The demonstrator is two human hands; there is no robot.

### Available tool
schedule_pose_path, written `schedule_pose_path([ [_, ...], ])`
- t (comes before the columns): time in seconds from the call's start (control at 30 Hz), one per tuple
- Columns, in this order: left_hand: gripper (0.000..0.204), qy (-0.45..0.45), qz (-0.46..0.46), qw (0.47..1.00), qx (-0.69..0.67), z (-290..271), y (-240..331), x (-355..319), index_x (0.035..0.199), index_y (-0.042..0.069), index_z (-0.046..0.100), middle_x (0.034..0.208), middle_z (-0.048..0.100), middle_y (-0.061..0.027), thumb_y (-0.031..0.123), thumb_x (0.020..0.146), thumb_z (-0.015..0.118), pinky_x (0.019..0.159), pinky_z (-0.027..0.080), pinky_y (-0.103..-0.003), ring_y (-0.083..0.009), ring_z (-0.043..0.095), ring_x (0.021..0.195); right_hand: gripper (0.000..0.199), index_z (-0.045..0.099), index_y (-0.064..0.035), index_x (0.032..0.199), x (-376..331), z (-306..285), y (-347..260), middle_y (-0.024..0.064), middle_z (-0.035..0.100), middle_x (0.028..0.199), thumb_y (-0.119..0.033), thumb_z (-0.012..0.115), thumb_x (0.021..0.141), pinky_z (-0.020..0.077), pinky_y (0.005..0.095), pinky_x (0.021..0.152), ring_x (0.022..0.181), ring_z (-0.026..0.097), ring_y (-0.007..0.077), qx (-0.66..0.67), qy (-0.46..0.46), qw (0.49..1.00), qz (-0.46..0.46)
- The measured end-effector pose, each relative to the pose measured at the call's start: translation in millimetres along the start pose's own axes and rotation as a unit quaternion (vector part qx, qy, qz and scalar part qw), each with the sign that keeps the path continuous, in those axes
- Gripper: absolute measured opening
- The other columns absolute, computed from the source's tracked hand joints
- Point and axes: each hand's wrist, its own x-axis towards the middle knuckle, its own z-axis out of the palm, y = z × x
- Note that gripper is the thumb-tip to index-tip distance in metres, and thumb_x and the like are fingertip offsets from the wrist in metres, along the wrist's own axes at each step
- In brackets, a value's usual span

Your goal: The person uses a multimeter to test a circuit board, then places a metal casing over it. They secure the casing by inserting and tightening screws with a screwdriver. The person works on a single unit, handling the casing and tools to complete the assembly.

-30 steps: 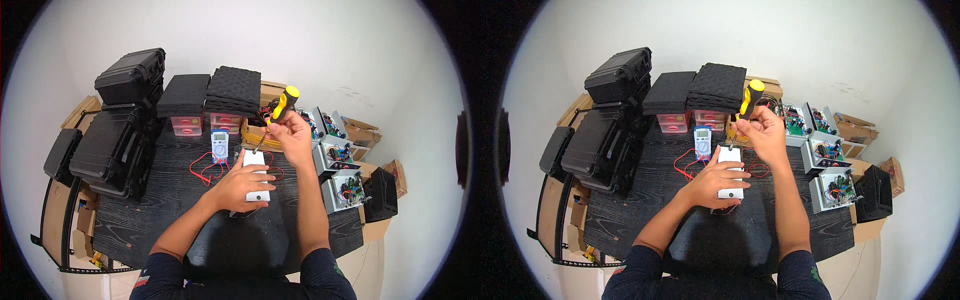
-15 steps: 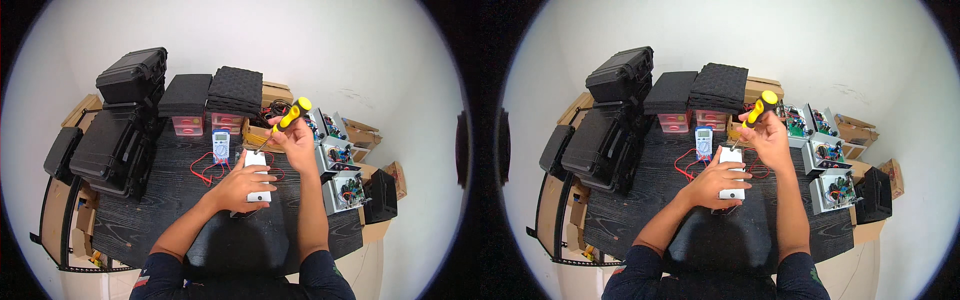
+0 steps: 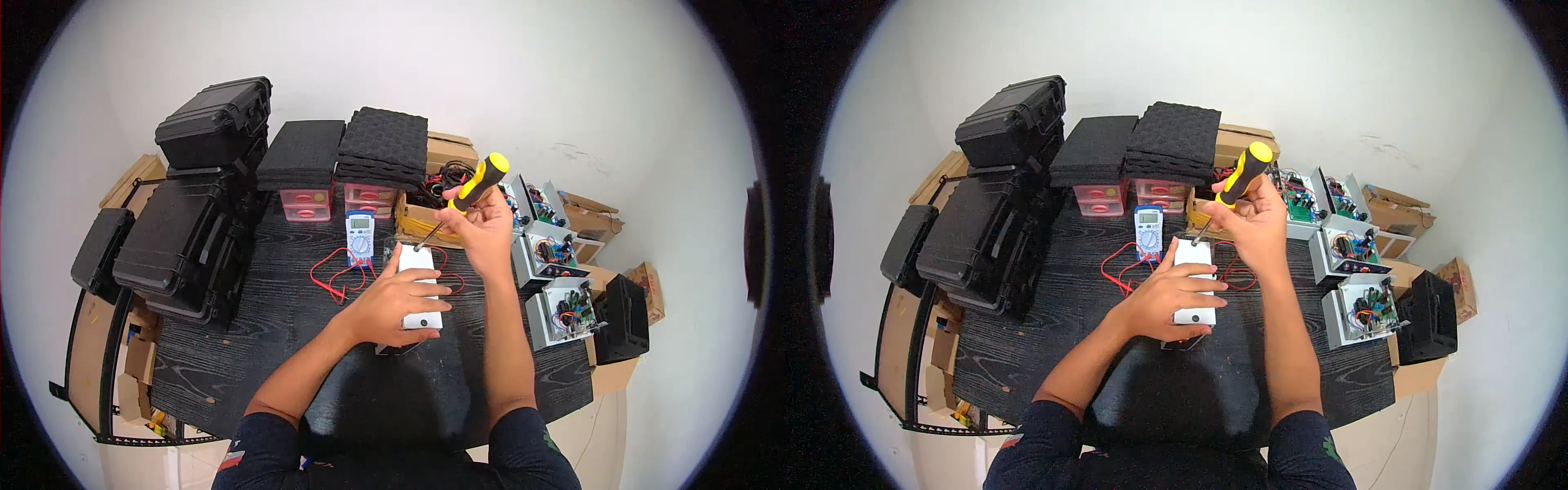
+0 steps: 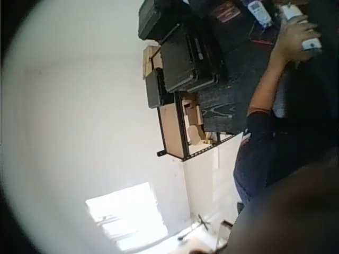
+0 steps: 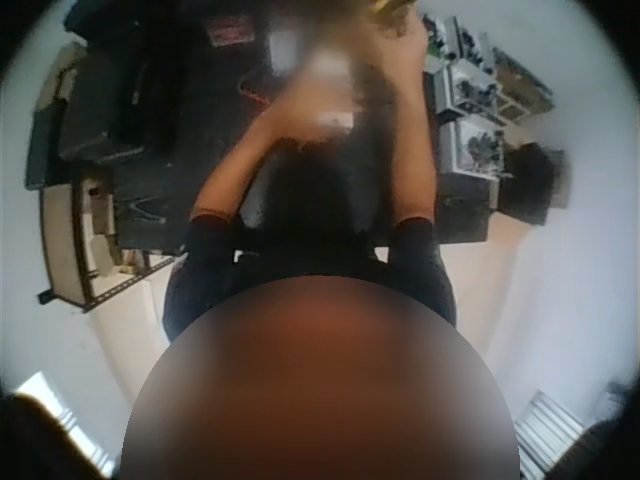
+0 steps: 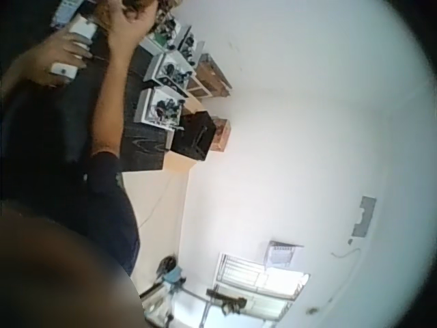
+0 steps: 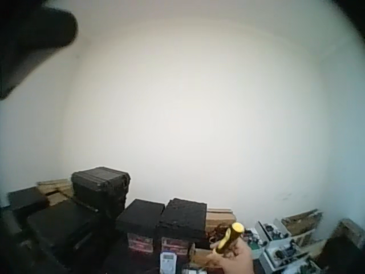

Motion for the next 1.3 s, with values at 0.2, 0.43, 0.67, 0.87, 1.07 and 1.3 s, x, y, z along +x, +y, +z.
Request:
schedule_pose_path([
  [0.2, 0.046, 0.008, 0.001, 1.0, -0.007, 0.7, -0.9, -0.9, 0.127, 0.022, 0.08, 0.139, 0.073, -0.0005, 0.042, 0.086, 0.085, 0.125, 0.005, -0.08, -0.0288, 0.059, 0.141, 0.034, 0.064, 0.0001, 0.128, 5.7, 4.5, -9.5, 0.0137, 0.073, 0.124, -0.006, 0.079, 0.098, 0.0641, 0.0289, 0.078, 0.089, 0.073, 0.0138, 0.115, -0.022, 0.991, 0.058],
  [0.43, 0.046, 0.007, 0.0, 1.0, -0.004, 0.6, -0.2, -0.6, 0.127, 0.022, 0.08, 0.138, 0.073, -0.0008, 0.042, 0.086, 0.085, 0.125, 0.004, -0.08, -0.029, 0.059, 0.141, 0.036, 0.063, -0.0005, 0.121, -0.3, -1.1, -15.7, 0.0092, 0.075, 0.112, -0.004, 0.085, 0.093, 0.0633, 0.0311, 0.08, 0.088, 0.073, 0.0137, 0.041, 0.013, 0.996, 0.074],
  [0.67, 0.047, 0.002, 0.0, 1.0, -0.008, 0.7, -0.1, 0.2, 0.128, 0.022, 0.079, 0.14, 0.072, -0.0009, 0.043, 0.086, 0.085, 0.125, 0.002, -0.08, -0.0293, 0.059, 0.142, 0.035, 0.061, -0.0027, 0.115, -3.6, -0.8, -1.2, 0.0082, 0.071, 0.112, -0.002, 0.086, 0.091, 0.0625, 0.03, 0.081, 0.096, 0.071, 0.0135, 0.077, 0.032, 0.996, 0.04],
  [0.87, 0.047, 0.001, 0.0, 1.0, 0.001, 0.9, -1.0, -1.3, 0.129, 0.023, 0.079, 0.14, 0.072, -0.0003, 0.042, 0.087, 0.085, 0.125, 0.003, -0.08, -0.0291, 0.058, 0.142, 0.043, 0.059, -0.0025, 0.12, -3.8, 6.4, -25.5, 0.006, 0.069, 0.111, -0.001, 0.088, 0.088, 0.0619, 0.029, 0.083, 0.098, 0.069, 0.0123, 0.05, 0.02, 0.995, 0.08],
  [1.07, 0.047, -0.002, -0.002, 1.0, 0.004, 1.8, -2.3, -1.0, 0.129, 0.023, 0.079, 0.141, 0.072, 0.0007, 0.043, 0.086, 0.085, 0.125, 0.005, -0.08, -0.0291, 0.058, 0.142, 0.042, 0.059, -0.004, 0.123, 0.7, 6.8, 0.5, 0.006, 0.069, 0.109, -0.001, 0.086, 0.09, 0.0613, 0.0277, 0.074, 0.089, 0.069, 0.0122, -0.058, 0.046, 0.997, 0.018],
  [1.3, 0.047, -0.005, -0.002, 1.0, 0.004, 1.5, -1.6, -0.7, 0.129, 0.023, 0.079, 0.141, 0.072, 0.0002, 0.043, 0.087, 0.084, 0.125, 0.003, -0.08, -0.0291, 0.058, 0.142, 0.021, 0.064, 0.0008, 0.125, -2.6, -2.5, -2.4, 0.0118, 0.073, 0.115, -0.009, 0.067, 0.106, 0.0632, 0.0316, 0.078, 0.094, 0.074, 0.017, 0.009, -0.016, 1.0, 0.011],
])
